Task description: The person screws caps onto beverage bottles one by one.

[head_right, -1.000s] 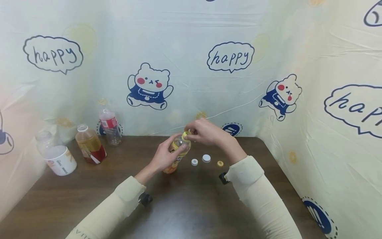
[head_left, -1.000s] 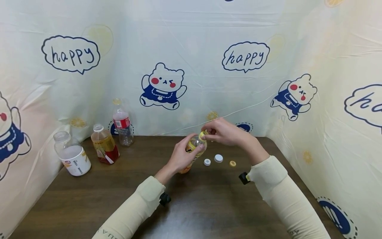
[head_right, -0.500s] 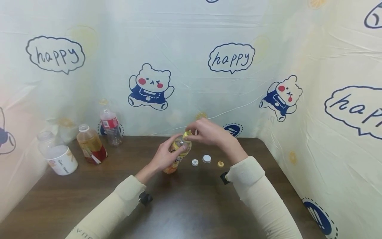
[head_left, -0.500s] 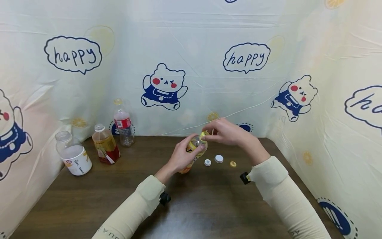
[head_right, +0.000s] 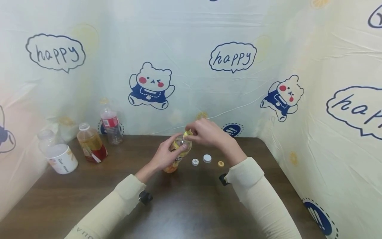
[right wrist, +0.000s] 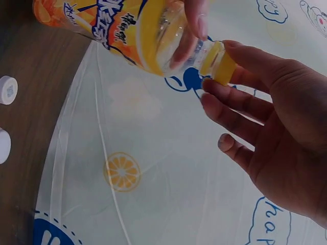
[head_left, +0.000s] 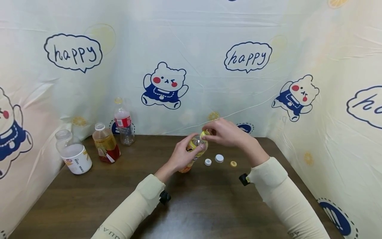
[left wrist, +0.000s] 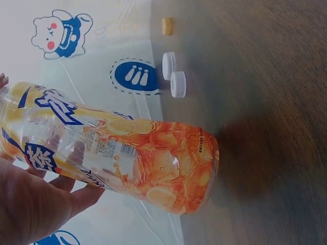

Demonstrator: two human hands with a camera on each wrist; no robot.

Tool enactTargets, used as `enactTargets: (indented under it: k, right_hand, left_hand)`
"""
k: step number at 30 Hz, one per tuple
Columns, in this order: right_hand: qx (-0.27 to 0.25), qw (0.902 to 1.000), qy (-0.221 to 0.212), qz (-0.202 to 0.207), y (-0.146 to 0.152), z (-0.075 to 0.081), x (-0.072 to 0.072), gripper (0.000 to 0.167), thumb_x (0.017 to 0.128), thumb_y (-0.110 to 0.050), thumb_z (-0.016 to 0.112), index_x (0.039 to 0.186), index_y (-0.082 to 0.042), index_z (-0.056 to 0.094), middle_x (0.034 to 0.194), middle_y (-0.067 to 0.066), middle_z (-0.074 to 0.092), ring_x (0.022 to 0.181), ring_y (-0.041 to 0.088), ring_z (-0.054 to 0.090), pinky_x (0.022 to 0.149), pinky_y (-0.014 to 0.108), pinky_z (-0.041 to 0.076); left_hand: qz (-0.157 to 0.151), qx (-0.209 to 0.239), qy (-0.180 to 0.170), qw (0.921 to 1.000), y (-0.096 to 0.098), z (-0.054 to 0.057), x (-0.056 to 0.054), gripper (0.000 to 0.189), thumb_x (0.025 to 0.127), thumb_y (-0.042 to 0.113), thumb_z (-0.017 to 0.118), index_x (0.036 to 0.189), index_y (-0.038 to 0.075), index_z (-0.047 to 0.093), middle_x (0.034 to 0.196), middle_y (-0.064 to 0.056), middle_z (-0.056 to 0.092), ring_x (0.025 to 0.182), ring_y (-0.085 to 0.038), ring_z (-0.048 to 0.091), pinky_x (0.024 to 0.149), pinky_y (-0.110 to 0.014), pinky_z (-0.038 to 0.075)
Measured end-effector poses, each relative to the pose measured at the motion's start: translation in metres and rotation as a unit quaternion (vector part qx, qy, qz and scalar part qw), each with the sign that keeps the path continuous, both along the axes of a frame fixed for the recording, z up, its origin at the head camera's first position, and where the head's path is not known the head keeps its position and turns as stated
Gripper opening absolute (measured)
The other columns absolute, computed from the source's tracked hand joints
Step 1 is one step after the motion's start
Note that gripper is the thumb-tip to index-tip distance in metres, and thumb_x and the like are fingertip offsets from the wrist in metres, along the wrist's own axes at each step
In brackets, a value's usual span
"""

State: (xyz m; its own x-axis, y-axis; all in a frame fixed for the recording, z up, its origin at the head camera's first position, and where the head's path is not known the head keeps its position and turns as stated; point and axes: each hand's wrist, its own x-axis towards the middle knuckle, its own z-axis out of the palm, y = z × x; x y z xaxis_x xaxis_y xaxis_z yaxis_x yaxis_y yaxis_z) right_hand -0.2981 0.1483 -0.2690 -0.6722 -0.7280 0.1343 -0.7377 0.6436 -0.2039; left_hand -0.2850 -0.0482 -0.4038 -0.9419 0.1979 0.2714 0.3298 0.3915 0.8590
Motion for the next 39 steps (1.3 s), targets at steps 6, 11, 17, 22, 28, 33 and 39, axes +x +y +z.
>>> enactTargets:
  k: [6,11,17,22,28,33,39]
  right_hand:
    - [0.009,0.9994,-0.020,0.028,0.003,0.005,0.000,0.026,0.098,-0.025,0.072,0.120,-0.012,0.074,0.103,-0.002,0.073,0.082,0.011,0.063,0.071,0.031,0.054]
    - [0.011,0.9992,-0.025,0.028,0.003,0.005,-0.001,0.028,0.099,-0.026,0.071,0.123,-0.012,0.073,0.107,-0.002,0.074,0.085,0.012,0.065,0.073,0.032,0.055]
    - [0.012,0.9992,-0.039,0.001,0.003,0.002,-0.003,0.035,0.097,-0.033,0.072,0.126,-0.014,0.070,0.097,-0.004,0.071,0.084,0.012,0.065,0.072,0.031,0.054]
    - [0.009,0.9978,-0.064,-0.015,0.005,0.005,-0.003,0.053,0.095,-0.034,0.075,0.141,-0.014,0.059,0.104,-0.002,0.068,0.087,0.014,0.065,0.076,0.031,0.056]
    - [0.006,0.9962,-0.087,-0.003,0.005,0.012,-0.001,0.052,0.097,-0.028,0.073,0.144,-0.017,0.055,0.106,0.000,0.066,0.090,0.016,0.067,0.079,0.033,0.057]
    - [0.012,0.9965,-0.082,0.004,0.002,0.010,-0.002,0.036,0.098,-0.027,0.071,0.131,-0.015,0.063,0.092,0.000,0.065,0.083,0.017,0.064,0.075,0.033,0.054]
    - [0.037,0.9982,-0.020,-0.044,0.000,0.005,-0.001,0.026,0.099,-0.045,0.065,0.098,-0.020,0.070,0.075,-0.005,0.062,0.067,0.014,0.055,0.057,0.033,0.046]
  left_hand:
    - [-0.010,0.000,-0.004,0.9999,-0.001,0.000,-0.001,0.054,0.095,0.055,0.067,0.144,0.035,0.053,0.130,0.002,0.062,0.109,-0.021,0.061,0.091,-0.047,0.055]
    - [-0.011,0.002,-0.007,0.9999,-0.001,0.000,-0.001,0.051,0.096,0.054,0.067,0.142,0.036,0.054,0.130,0.002,0.062,0.109,-0.022,0.061,0.091,-0.048,0.055]
    - [-0.010,0.001,-0.014,0.9998,-0.002,-0.002,0.000,0.052,0.095,0.053,0.067,0.143,0.037,0.053,0.132,0.001,0.061,0.111,-0.023,0.061,0.094,-0.050,0.055]
    - [-0.006,0.004,-0.022,0.9997,-0.003,-0.001,0.000,0.054,0.095,0.057,0.065,0.144,0.038,0.052,0.133,0.002,0.060,0.113,-0.023,0.061,0.095,-0.051,0.055]
    - [-0.008,0.007,-0.019,0.9998,-0.005,0.001,0.000,0.053,0.095,0.056,0.066,0.143,0.038,0.052,0.132,0.001,0.061,0.113,-0.023,0.061,0.094,-0.051,0.055]
    - [-0.012,0.010,-0.012,0.9998,-0.004,0.000,0.000,0.056,0.095,0.056,0.066,0.146,0.034,0.052,0.130,0.001,0.062,0.110,-0.022,0.062,0.091,-0.048,0.055]
    - [-0.018,0.011,0.000,0.9998,-0.002,0.000,0.001,0.053,0.096,0.055,0.066,0.144,0.036,0.053,0.127,0.001,0.064,0.106,-0.020,0.064,0.087,-0.045,0.057]
